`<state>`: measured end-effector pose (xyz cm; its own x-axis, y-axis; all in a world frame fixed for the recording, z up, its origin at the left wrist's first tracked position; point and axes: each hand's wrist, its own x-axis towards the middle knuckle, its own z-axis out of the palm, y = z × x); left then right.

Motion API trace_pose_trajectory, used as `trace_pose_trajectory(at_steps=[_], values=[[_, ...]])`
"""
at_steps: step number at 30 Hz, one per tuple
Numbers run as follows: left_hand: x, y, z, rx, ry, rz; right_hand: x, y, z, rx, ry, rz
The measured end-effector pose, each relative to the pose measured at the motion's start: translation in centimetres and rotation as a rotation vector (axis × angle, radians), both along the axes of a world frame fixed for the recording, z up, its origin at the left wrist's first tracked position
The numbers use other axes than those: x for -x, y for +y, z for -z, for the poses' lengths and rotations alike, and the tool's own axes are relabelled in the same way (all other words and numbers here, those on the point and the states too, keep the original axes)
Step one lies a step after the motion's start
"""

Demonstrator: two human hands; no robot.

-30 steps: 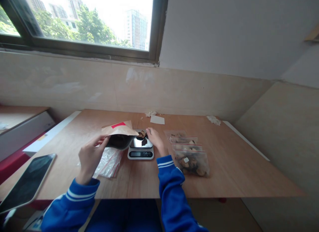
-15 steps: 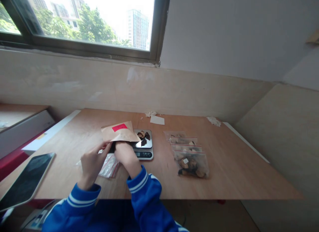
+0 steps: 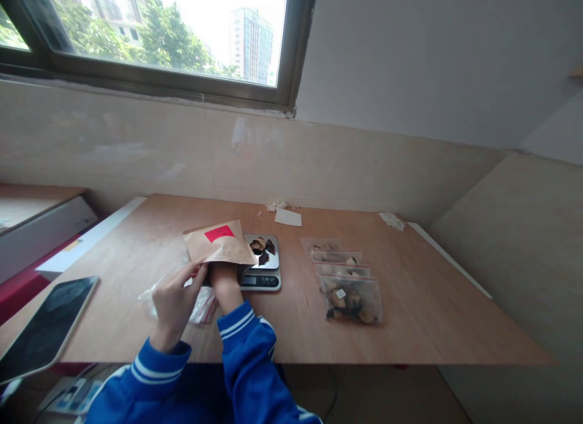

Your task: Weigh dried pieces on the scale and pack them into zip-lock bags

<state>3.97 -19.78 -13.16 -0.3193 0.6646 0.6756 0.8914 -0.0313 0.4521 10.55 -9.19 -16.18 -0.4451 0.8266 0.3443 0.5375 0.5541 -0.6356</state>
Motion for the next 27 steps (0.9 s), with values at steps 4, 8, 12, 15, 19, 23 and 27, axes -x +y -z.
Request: trace_pose_trajectory(at_steps=[4,8,12,15,19,23,27], values=[[0.2,0.1,-0.3,0.009,-0.012,0.013,-1.7,-2.5,-1.8,0.013,0.008,0.057],[0.5,0.3,-0.9,0.042,-0.023,0.013,-3.9,-5.6,-4.0,0.086,0.119,0.083],[0.4,0.7,-1.9,0.097,-0.028,0.011,-5.7,-7.2,-6.0,0.099,0.189,0.106],[0.6,1.3,-2.7,0.162,-0.029,-0.012,-7.2,-7.6,-6.9,0.047,0.32,0.011],[1.8,2.8,-4.0,0.208,-0.06,-0.07,-9.8,-7.2,-6.0,0.121,0.529,0.009],[3.4,3.7,-4.9,0.194,-0.106,-0.119,-12.0,-5.4,-3.4,0.185,0.628,0.125],[4.0,3.8,-4.9,0.166,-0.109,-0.133,-12.7,-3.0,-1.4,0.212,0.514,0.181]])
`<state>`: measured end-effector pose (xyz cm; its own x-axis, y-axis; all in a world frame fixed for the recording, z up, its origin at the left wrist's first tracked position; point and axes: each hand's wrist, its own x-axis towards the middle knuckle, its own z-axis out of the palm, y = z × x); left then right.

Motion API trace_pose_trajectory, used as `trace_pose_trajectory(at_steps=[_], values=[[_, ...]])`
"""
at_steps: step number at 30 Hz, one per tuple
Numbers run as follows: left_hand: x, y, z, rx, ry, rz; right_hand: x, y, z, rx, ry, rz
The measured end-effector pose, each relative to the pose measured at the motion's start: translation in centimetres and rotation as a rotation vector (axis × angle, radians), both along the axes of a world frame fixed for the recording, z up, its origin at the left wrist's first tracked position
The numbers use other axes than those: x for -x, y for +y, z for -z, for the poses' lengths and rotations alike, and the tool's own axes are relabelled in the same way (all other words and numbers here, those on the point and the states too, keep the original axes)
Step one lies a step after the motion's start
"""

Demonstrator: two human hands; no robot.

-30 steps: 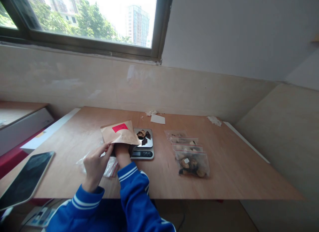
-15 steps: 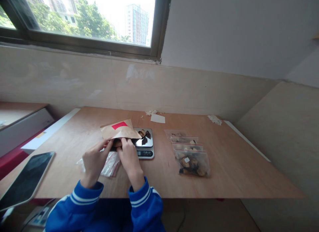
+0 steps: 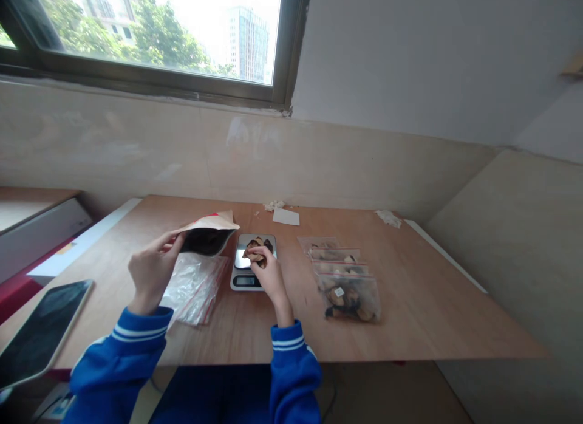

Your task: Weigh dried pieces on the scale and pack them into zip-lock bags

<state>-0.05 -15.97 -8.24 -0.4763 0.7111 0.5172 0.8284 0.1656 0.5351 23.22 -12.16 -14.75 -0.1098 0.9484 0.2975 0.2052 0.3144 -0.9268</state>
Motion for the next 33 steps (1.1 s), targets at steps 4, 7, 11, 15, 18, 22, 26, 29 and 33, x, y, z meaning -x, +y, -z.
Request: trace_pose_trajectory(at_steps=[4,7,11,15,18,22,26,29,33], values=[[-0.1,-0.2,0.4,-0.008,0.013,0.022,0.2,1.4,0.4,0.015,-0.2,0.011],[-0.1,-0.3,0.5,-0.019,0.018,0.036,0.2,1.7,0.5,-0.051,-0.236,0.013],[-0.1,-0.3,0.5,-0.016,0.016,0.04,-0.3,1.7,1.0,-0.136,-0.169,0.021],[0.0,-0.3,0.6,-0.014,0.014,0.031,-1.6,2.0,1.9,-0.066,-0.093,0.14],[0.1,-0.4,0.7,-0.019,0.018,0.032,-3.4,2.4,2.6,0.007,-0.051,0.241],[0.1,-0.4,0.8,-0.026,0.026,0.034,-5.2,3.1,3.3,0.068,-0.034,0.353],[-0.1,-0.4,1.1,-0.026,0.029,0.039,-5.4,3.4,3.8,0.071,-0.046,0.365],[-0.2,-0.4,1.1,-0.016,0.032,0.041,-4.8,3.6,4.0,0.065,-0.078,0.334],[-0.3,-0.5,1.1,-0.012,0.034,0.046,-3.8,3.7,3.9,-0.008,-0.197,0.31]])
